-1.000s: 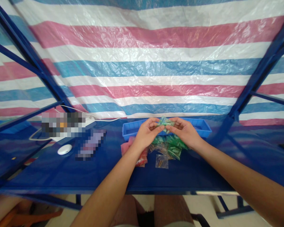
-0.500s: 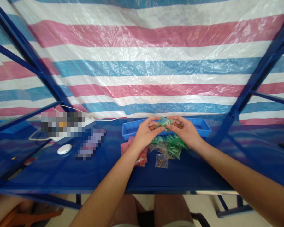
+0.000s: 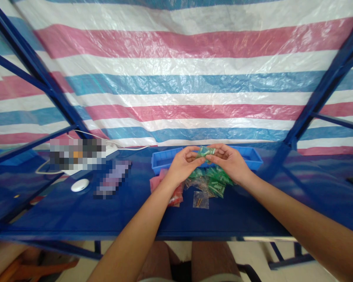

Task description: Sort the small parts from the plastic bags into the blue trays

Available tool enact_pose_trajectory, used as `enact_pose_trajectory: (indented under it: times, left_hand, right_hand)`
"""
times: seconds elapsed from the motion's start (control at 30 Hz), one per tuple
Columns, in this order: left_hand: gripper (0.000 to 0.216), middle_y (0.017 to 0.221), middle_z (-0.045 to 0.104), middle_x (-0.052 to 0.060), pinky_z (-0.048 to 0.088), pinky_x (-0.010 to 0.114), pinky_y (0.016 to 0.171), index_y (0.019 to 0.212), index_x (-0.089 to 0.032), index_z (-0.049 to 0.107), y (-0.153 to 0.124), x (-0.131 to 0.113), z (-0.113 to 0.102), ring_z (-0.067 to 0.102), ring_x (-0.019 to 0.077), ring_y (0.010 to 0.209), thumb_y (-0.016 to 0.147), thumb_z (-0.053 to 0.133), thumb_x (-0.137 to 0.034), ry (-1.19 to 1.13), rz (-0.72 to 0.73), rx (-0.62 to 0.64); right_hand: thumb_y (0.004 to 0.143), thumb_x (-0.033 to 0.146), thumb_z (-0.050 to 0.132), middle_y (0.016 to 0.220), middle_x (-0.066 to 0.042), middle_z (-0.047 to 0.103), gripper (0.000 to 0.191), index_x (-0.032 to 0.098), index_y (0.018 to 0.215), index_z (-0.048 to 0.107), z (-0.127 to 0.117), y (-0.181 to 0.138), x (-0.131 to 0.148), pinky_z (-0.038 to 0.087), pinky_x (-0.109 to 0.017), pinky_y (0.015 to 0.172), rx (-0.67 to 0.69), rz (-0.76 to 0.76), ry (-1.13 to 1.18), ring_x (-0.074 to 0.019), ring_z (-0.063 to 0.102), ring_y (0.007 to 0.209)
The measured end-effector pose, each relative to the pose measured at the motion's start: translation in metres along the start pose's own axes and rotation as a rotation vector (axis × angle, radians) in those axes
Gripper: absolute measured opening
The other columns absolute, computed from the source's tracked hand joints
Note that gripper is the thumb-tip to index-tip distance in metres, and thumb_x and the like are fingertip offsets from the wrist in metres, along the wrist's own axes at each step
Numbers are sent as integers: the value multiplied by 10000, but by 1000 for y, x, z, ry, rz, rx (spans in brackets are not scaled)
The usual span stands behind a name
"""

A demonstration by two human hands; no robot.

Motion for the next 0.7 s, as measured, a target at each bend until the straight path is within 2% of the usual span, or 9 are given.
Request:
enact_pose_trajectory:
  times: [0.27, 0.4, 0.57, 0.7]
  left_hand:
    - [492, 892, 734, 19, 543, 308, 868, 1174, -170, 658, -4, -9, 5, 728, 178, 879, 759, 898, -281, 31, 14, 56]
    - [478, 900, 716, 16, 524, 288, 827, 1177, -179, 663, -6, -10, 5, 701, 164, 847, 763, 882, -273, 34, -12, 56]
    - [442, 852, 681, -2, 495, 261, 722, 1181, -204, 681, -7, -13, 4, 651, 145, 769, 766, 832, -218, 49, -24, 59]
    - [443, 883, 714, 16, 519, 284, 736, 1186, -205, 699, -6, -12, 4, 667, 161, 772, 760, 819, -214, 48, -28, 59]
  right_hand:
    - [789, 434, 905, 1042, -45, 789, 465, 248, 1171, 714, 11, -2, 1, 586, -374, 886, 77, 46, 52, -201, 732, 918]
    - [790, 434, 902, 1060, -46, 789, 452, 252, 1158, 714, 13, -4, 0, 594, -378, 858, 92, 59, 59, -195, 729, 866]
    - [813, 427, 887, 1090, -45, 789, 431, 268, 1172, 707, 16, -5, 0, 608, -387, 855, 144, 51, 79, -209, 743, 903]
    - [816, 458, 879, 1122, -58, 792, 447, 270, 1182, 703, 18, -6, 1, 615, -401, 845, 169, 48, 78, -232, 752, 941]
Point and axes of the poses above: each hand's wrist, its own y-axis towards the middle knuckle, its own z-axis out of the palm, x = y × z, the point moved 7 cm from there along y, towards the middle knuckle
